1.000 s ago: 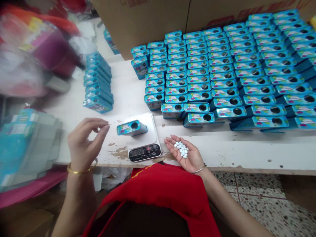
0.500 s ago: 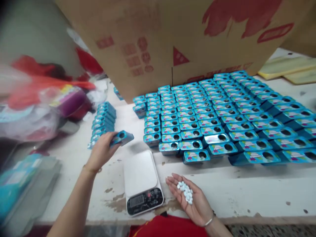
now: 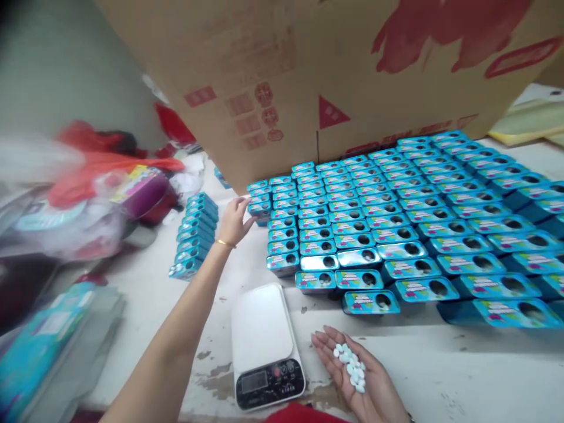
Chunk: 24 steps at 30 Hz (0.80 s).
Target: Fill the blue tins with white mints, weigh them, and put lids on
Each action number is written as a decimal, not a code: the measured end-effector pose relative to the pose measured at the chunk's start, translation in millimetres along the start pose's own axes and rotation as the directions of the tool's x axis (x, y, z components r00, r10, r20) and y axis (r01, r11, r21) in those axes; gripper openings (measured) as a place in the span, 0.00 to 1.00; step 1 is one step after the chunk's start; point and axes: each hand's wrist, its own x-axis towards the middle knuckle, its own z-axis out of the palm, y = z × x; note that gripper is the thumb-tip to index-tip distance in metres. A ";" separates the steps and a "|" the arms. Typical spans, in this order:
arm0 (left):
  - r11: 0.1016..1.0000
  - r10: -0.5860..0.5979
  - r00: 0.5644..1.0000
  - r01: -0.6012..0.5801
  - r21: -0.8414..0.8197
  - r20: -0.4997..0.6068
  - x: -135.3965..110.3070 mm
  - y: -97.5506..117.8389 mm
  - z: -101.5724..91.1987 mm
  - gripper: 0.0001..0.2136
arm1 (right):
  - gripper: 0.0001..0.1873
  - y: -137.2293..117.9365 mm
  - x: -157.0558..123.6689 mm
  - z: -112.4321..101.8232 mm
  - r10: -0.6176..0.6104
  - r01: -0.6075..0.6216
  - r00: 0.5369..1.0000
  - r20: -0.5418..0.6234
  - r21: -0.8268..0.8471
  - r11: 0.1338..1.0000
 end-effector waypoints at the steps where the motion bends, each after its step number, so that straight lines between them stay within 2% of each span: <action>1: 1.000 -0.017 0.999 0.017 -0.011 -0.046 -14.1 0.1 -13.1 0.20 | 0.11 0.2 -1.3 0.9 -0.011 0.011 1.000 -0.009 -0.024 1.000; 4: 0.991 -0.131 0.983 0.132 -0.003 -0.124 -71.3 -3.8 -56.6 0.16 | 0.11 1.5 -3.5 2.9 -0.001 0.001 1.000 -0.012 -0.069 0.998; 6: 0.967 -0.228 0.967 0.238 0.090 -0.116 -113.2 -11.9 -78.9 0.15 | 0.11 3.6 -3.0 2.9 0.038 -0.039 0.999 -0.014 -0.078 0.996; 8: 0.918 -0.320 0.946 0.323 0.231 -0.051 -149.0 -22.7 -89.9 0.16 | 0.12 6.5 -2.0 2.6 0.080 -0.080 0.997 -0.004 -0.079 0.994; 11: 0.859 -0.388 0.919 0.332 0.391 0.070 -180.0 -32.7 -90.8 0.11 | 0.13 10.4 -3.8 2.8 0.106 -0.104 0.994 0.032 -0.069 0.992; 13: 0.858 -0.358 0.926 0.275 0.433 0.122 -185.3 -28.5 -92.2 0.06 | 0.13 11.1 -8.0 3.4 0.101 -0.098 0.994 0.050 -0.061 0.993; 16: 0.884 -0.265 0.951 0.174 0.434 0.160 -178.6 -2.3 -109.8 0.06 | 0.13 9.8 -16.2 3.9 0.069 -0.067 0.997 0.044 -0.058 0.996; 18: 0.910 -0.211 0.955 0.115 0.397 0.207 -170.3 26.3 -130.2 0.09 | 0.14 8.8 -20.5 3.7 0.055 -0.052 0.998 0.040 -0.065 0.996; 21: 0.955 -0.126 0.938 0.026 0.297 0.322 -158.5 77.0 -156.8 0.13 | 0.14 9.4 -24.6 3.9 0.063 -0.059 0.996 0.057 -0.080 0.995; 24: 0.974 -0.006 0.919 -0.084 0.210 0.393 -151.9 121.9 -160.4 0.12 | 0.15 11.7 -27.5 4.4 0.079 -0.073 0.994 0.073 -0.085 0.994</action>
